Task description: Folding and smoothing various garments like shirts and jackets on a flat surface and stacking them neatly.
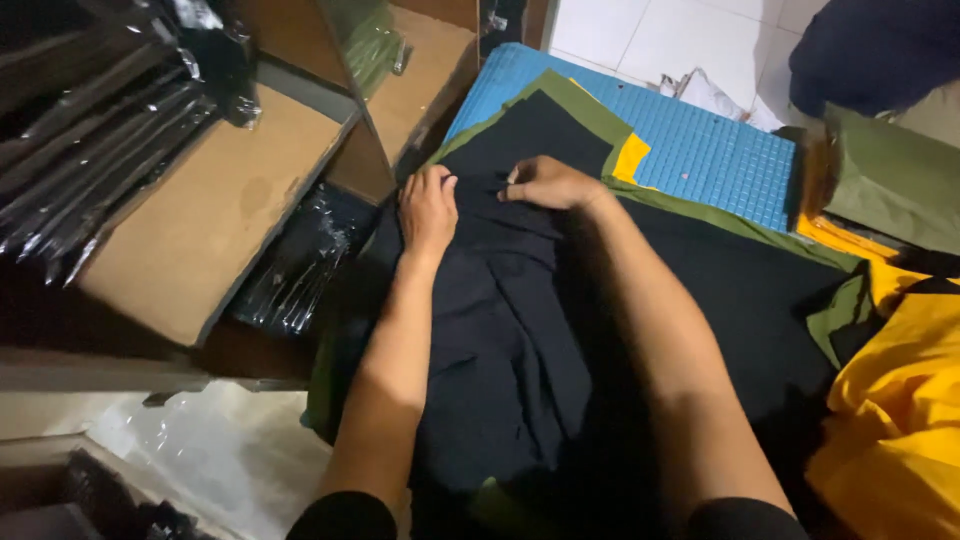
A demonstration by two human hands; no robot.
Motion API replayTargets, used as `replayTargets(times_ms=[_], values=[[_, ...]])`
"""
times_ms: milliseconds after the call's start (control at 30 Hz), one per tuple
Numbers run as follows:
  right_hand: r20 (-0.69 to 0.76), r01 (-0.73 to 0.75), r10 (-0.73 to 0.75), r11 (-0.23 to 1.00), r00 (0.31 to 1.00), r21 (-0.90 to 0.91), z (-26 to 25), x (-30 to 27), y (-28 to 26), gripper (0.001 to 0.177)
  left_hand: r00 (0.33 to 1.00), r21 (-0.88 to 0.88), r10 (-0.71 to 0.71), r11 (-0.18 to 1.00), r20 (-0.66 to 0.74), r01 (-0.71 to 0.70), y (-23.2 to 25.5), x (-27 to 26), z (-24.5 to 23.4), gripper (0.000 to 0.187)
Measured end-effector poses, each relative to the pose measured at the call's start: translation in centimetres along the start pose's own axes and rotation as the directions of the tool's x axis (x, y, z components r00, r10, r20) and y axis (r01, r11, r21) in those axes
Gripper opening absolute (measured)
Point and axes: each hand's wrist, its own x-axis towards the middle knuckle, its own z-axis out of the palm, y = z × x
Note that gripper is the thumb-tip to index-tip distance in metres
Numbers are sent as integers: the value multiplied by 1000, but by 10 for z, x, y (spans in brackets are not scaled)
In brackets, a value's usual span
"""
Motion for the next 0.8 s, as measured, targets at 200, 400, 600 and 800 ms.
replayTargets(times_ms=[200,400,600,800], values=[[-125,-223,191,671,974,-707,-49,-3,30,61,999,90,-40,995,-16,41,13,9,-9,20],[-344,-5,-117,943,932,-333,-74,45,72,59,955,160,-272,955,122,251,5,7,5,17],[-334,-305,240,939,912,-157,-48,67,125,72,965,337,-225,926,135,169,-3,5,11,15],[-571,469,-413,881,709,-55,-73,83,128,24,960,246,-279,930,-14,274,5,16,6,16]])
